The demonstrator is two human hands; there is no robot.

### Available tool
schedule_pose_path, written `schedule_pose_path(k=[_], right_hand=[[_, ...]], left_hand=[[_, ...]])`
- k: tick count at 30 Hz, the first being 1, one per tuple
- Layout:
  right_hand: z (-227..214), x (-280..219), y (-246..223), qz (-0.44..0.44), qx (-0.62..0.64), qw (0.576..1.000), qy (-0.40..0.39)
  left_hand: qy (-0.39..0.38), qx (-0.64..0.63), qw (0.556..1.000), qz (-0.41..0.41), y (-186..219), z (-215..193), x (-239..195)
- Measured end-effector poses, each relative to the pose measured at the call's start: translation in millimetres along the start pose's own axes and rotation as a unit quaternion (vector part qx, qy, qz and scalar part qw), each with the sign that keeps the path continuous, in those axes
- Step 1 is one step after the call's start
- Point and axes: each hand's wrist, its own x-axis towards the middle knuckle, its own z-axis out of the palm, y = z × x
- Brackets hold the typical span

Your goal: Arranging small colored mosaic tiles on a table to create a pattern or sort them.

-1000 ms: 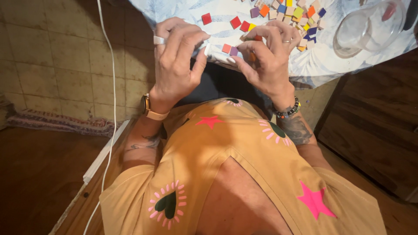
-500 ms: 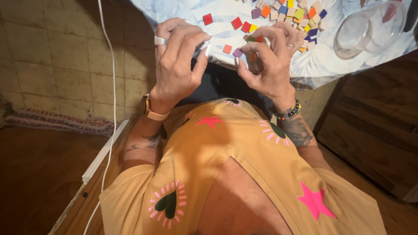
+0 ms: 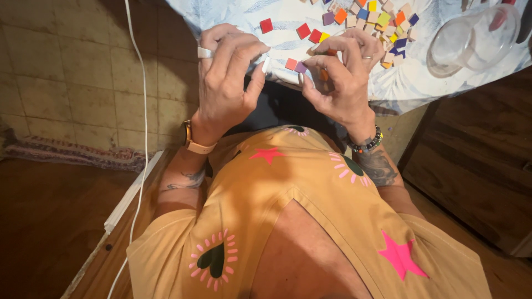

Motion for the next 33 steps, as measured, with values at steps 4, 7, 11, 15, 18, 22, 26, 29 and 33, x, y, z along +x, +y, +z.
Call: schedule_pose_path(k=[4, 7, 11, 15, 18, 22, 26, 29, 33], right_hand=[[-0.7, 0.4, -0.1, -0.003, 0.007, 1.0, -0.001], [-0.7, 0.9, 0.2, -0.003, 0.013, 1.0, -0.003], [-0.8, -1.1, 0.4, 0.005, 0.006, 1.0, -0.006], [-0.5, -0.5, 0.7, 0.007, 0.001, 1.0, -0.006], [-0.6, -0.2, 0.4, 0.0, 0.027, 1.0, -0.005], [-4.5, -0.1, -0.3, 0.007, 0.023, 1.0, -0.008], [-15.0, -9.3, 2.9, 0.024, 0.021, 0.999, 0.002], [-20.1, -17.4, 6.2, 0.023, -0.024, 0.999, 0.015], [-20.7, -25.6, 10.7, 0.033, -0.024, 0.999, 0.008]], left_hand=[[0.002, -0.002, 1.0, -0.001, 0.2, -0.3, 0.7], [0.004, -0.001, 1.0, -0.001, -0.8, 0.3, 0.0], [-0.001, -0.007, 1.0, -0.005, -0.1, 0.0, 0.2], [0.0, -0.001, 1.0, -0.001, 0.6, 0.2, 0.9], [-0.005, -0.007, 1.0, -0.004, 0.5, -0.1, 0.4], [0.005, -0.003, 1.0, 0.004, 0.5, 1.1, 0.4], [0.009, 0.0, 1.0, 0.011, -0.1, 1.1, 1.1], [0.003, 0.0, 1.0, 0.008, -1.1, 2.8, -1.0], [-0.004, -0.004, 1.0, 0.007, -0.4, 5.7, -1.9]])
